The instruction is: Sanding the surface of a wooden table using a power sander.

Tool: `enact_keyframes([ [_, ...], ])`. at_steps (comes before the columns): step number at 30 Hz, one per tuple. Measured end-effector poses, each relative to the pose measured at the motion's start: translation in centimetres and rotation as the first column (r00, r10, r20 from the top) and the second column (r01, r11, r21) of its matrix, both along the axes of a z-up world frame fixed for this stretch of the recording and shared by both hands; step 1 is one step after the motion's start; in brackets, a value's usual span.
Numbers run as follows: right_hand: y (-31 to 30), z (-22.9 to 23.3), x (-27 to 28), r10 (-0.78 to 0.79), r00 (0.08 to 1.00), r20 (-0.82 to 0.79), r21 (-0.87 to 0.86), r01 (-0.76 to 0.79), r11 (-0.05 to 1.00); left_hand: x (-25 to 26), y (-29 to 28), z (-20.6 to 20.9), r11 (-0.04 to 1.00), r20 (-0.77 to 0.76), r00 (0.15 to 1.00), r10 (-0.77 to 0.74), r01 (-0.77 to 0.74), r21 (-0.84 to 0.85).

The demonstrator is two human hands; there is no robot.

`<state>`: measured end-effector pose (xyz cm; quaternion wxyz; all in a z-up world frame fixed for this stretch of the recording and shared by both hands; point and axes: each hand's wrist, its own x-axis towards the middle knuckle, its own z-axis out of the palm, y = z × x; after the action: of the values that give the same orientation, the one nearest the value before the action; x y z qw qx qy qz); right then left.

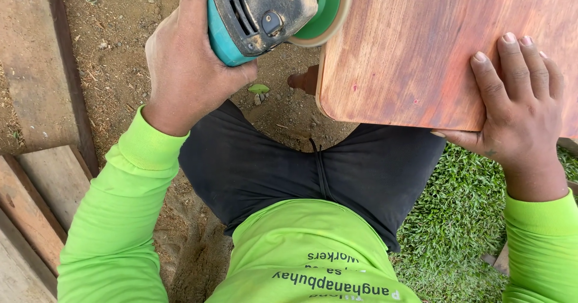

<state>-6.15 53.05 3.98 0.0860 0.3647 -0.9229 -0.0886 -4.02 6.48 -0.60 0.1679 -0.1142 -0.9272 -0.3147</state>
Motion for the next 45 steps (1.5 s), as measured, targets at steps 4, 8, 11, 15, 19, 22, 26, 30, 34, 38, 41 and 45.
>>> enact_keyframes([
  [4, 0.1, -0.1, 0.0, -0.002, 1.0, -0.008, -0.003, 0.002, 1.0, 0.1, 0.0, 0.1, 1.0, 0.006, 1.0, 0.01, -0.01, -0.018],
  [8, 0.0, 0.0, 0.0, 0.0, 1.0, -0.006, -0.003, 0.0, 1.0, 0.2, 0.0, 0.2, 1.0, 0.01, 1.0, 0.014, -0.014, -0.02],
  [11, -0.2, 0.1, 0.0, 0.007, 1.0, -0.011, -0.001, -0.007, 1.0, 0.2, 0.0, 0.4, 1.0, 0.03, 0.999, 0.015, -0.014, -0.023],
  [15, -0.1, 0.0, 0.0, -0.003, 1.0, -0.016, -0.005, 0.003, 1.0, 0.2, -0.1, 0.5, 1.0, 0.008, 1.0, 0.008, -0.008, -0.025],
  [19, 0.0, -0.1, 0.1, -0.005, 1.0, -0.014, -0.012, 0.004, 1.0, 0.2, -0.1, 0.8, 1.0, -0.001, 1.0, 0.002, -0.002, -0.024],
  [22, 0.1, -0.1, 0.0, -0.007, 1.0, -0.014, 0.002, 0.007, 1.0, 0.1, 0.0, 0.8, 1.0, 0.007, 1.0, -0.002, 0.002, -0.021],
  [26, -0.1, 0.0, 0.0, 0.006, 1.0, -0.014, -0.009, -0.006, 1.0, 0.2, 0.1, 0.8, 0.999, -0.005, 1.0, -0.004, 0.004, -0.044],
  [30, -0.2, 0.1, 0.0, 0.0, 1.0, -0.018, -0.005, 0.0, 1.0, 0.2, 0.1, 0.8, 0.999, 0.004, 1.0, -0.002, 0.002, -0.05],
  [34, 0.0, -0.1, 0.0, -0.004, 1.0, -0.024, -0.002, 0.004, 1.0, 0.2, 0.3, 0.9, 0.999, 0.008, 1.0, -0.007, 0.007, -0.037],
  [38, -0.1, 0.0, 0.0, 0.004, 1.0, -0.029, 0.008, -0.004, 1.0, 0.5, 0.3, 0.8, 0.999, 0.017, 1.0, -0.004, 0.005, -0.035],
  [41, -0.1, 0.0, 0.1, -0.003, 1.0, -0.024, 0.003, 0.003, 1.0, 1.0, 0.4, 1.1, 0.999, 0.022, 1.0, 0.005, -0.004, -0.039],
  [45, 0.0, 0.0, 0.1, 0.006, 1.0, -0.022, -0.003, -0.006, 1.0, 2.0, 0.5, 1.4, 0.999, 0.055, 0.998, 0.013, -0.01, -0.043],
])
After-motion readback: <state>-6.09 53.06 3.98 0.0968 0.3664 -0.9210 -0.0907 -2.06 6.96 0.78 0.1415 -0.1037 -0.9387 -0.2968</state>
